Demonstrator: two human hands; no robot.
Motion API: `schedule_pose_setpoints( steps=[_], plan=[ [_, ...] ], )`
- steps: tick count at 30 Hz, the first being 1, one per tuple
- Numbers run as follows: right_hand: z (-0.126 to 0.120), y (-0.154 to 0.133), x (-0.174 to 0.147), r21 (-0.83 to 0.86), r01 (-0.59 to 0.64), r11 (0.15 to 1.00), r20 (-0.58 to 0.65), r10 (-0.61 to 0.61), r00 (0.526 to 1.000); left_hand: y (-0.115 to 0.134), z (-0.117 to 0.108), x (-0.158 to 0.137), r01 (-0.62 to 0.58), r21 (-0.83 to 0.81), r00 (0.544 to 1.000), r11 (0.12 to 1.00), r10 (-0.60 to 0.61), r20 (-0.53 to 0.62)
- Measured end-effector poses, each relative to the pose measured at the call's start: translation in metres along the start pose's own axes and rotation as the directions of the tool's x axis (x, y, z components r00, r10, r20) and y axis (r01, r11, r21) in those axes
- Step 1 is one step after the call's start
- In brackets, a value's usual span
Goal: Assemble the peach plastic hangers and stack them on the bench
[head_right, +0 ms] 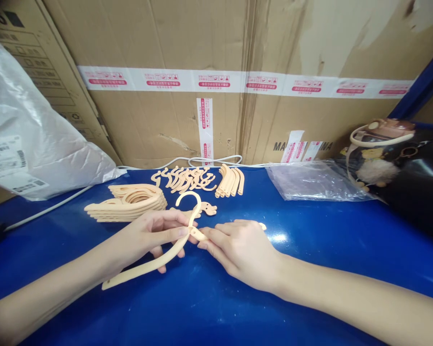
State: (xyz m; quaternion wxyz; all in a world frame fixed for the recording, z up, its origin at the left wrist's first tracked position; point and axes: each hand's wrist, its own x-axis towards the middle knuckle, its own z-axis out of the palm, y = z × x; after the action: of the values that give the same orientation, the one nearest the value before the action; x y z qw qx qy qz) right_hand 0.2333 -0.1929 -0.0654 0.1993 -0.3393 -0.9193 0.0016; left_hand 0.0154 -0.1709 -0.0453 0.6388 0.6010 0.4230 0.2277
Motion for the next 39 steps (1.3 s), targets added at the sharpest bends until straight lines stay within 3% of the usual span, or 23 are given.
schedule_pose_setpoints(
  steps=[11,16,18,21,24,34,39],
  plan=[
    [0.000,0.000,0.001,0.036,0.009,0.999,-0.002,-0.008,1.000,-0.002,0.003,0.000,0.014,0.049,1.000,0.999,-0.015,0.008],
    [0.000,0.001,0.002,0.040,0.002,0.999,-0.048,0.000,0.999,-0.002,0.008,-0.002,-0.031,0.223,0.999,0.974,0.035,-0.013],
    [0.000,0.000,0.004,0.008,0.009,1.000,-0.085,-0.008,0.996,-0.002,0.013,-0.005,-0.091,0.389,0.992,0.917,0.116,-0.040],
    [-0.002,0.000,0.006,-0.065,0.028,0.997,-0.165,-0.039,0.985,-0.001,0.019,-0.011,-0.166,0.651,0.958,0.741,0.278,-0.071],
    [-0.004,0.000,0.009,-0.098,0.004,0.995,-0.206,-0.025,0.978,0.000,0.020,-0.014,-0.179,0.758,0.934,0.627,0.351,-0.069],
    [-0.006,0.004,0.008,-0.170,-0.040,0.985,-0.407,-0.033,0.913,-0.002,0.019,-0.015,-0.200,0.815,0.893,0.544,0.443,-0.077],
    [-0.008,0.005,0.007,-0.092,-0.074,0.993,-0.384,0.033,0.923,-0.003,0.019,-0.015,-0.219,0.840,0.882,0.497,0.468,-0.047]
  ],
)
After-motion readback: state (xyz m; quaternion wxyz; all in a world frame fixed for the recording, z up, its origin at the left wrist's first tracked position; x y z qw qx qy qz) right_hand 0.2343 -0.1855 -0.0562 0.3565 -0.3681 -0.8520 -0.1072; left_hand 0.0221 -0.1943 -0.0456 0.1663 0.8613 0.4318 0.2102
